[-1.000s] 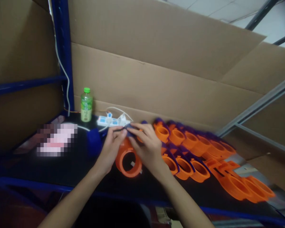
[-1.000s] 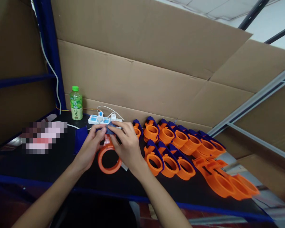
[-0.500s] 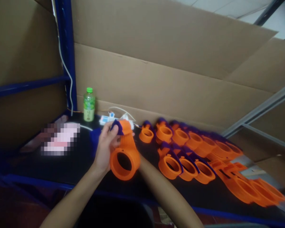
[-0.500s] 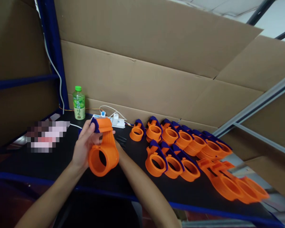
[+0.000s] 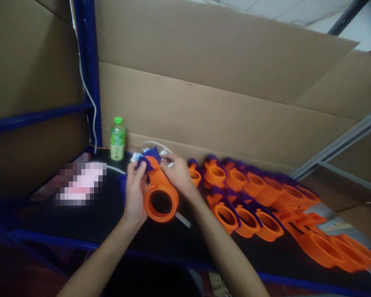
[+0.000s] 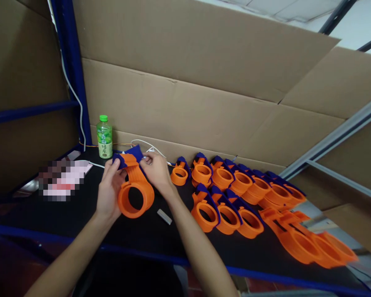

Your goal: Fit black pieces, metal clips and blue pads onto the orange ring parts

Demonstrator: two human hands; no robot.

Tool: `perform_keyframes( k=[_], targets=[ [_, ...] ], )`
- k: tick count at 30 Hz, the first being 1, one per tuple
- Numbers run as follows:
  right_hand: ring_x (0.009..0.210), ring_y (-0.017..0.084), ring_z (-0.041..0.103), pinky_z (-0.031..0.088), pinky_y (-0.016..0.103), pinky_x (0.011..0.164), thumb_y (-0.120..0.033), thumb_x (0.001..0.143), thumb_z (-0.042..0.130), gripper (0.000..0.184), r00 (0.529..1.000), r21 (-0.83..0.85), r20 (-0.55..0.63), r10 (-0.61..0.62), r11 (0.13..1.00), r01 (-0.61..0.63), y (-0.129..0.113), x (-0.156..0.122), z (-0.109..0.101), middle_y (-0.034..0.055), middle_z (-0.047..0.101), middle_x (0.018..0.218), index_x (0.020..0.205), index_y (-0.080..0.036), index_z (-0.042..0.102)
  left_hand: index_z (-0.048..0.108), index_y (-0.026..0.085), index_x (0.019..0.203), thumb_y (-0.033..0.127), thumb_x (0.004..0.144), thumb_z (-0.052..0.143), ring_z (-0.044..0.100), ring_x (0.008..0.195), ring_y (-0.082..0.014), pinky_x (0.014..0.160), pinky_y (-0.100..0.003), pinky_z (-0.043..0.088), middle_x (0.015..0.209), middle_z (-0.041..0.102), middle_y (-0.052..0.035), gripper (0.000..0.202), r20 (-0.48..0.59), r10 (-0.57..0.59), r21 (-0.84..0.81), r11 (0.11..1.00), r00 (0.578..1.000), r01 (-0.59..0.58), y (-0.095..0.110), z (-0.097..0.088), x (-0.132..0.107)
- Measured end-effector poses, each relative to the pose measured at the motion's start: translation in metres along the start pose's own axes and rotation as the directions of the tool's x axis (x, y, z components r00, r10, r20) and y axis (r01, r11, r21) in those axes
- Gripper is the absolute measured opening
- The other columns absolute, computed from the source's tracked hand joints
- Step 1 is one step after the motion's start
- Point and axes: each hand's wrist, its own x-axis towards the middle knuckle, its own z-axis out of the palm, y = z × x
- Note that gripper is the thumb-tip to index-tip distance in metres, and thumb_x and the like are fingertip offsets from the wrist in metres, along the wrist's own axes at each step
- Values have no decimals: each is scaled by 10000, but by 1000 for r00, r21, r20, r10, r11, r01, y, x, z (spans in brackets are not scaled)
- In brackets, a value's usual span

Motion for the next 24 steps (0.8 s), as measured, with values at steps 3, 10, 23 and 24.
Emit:
perform_keyframes(
  k=[3, 10, 23, 24],
  targets=[
    [822, 184, 660, 536, 317, 780, -220, 862, 635, 134, 975, -58, -186, -122, 992, 113, -3, -13, -25, 59, 711, 901, 938, -185, 740, 589, 266, 1068, 385, 856, 746, 691, 970, -165, 879, -281, 512, 1029, 713, -4, 289, -105, 82, 78, 994, 991, -74, -6, -4, 2],
    [845, 178, 616, 527, 299, 744, -178, 965, 558, 153, 883, -312, -29, -469, 843, 438, -20, -68, -39, 78, 653, 905, 1041, -179, 690, 596, 288, 1139, 359, 834, 775, 649, 1034, -166, 893, -286, 506, 1139, 676, -18, 360, -66, 83, 135, 988, 994, -73, -14, -7, -1],
    [825, 172, 605, 502, 293, 712, -220, 958, 591, 74, 932, -201, 155, -327, 914, 354, -29, -69, -70, 70, 630, 948, 923, -186, 646, 584, 300, 1226, 298, 750, 847, 637, 1100, -196, 972, -325, 491, 1172, 660, -25, 544, 2, 120, 254, 960, 993, -116, -15, -5, -5],
    [853, 178, 613, 511, 301, 736, -242, 950, 614, 70, 938, -159, 154, -310, 929, 333, -29, -68, -72, 72, 637, 967, 920, -189, 649, 584, 299, 1247, 304, 757, 841, 635, 1114, -204, 978, -335, 490, 1190, 661, -34, 553, 11, 106, 253, 962, 994, -106, -15, -5, -5]
  ],
)
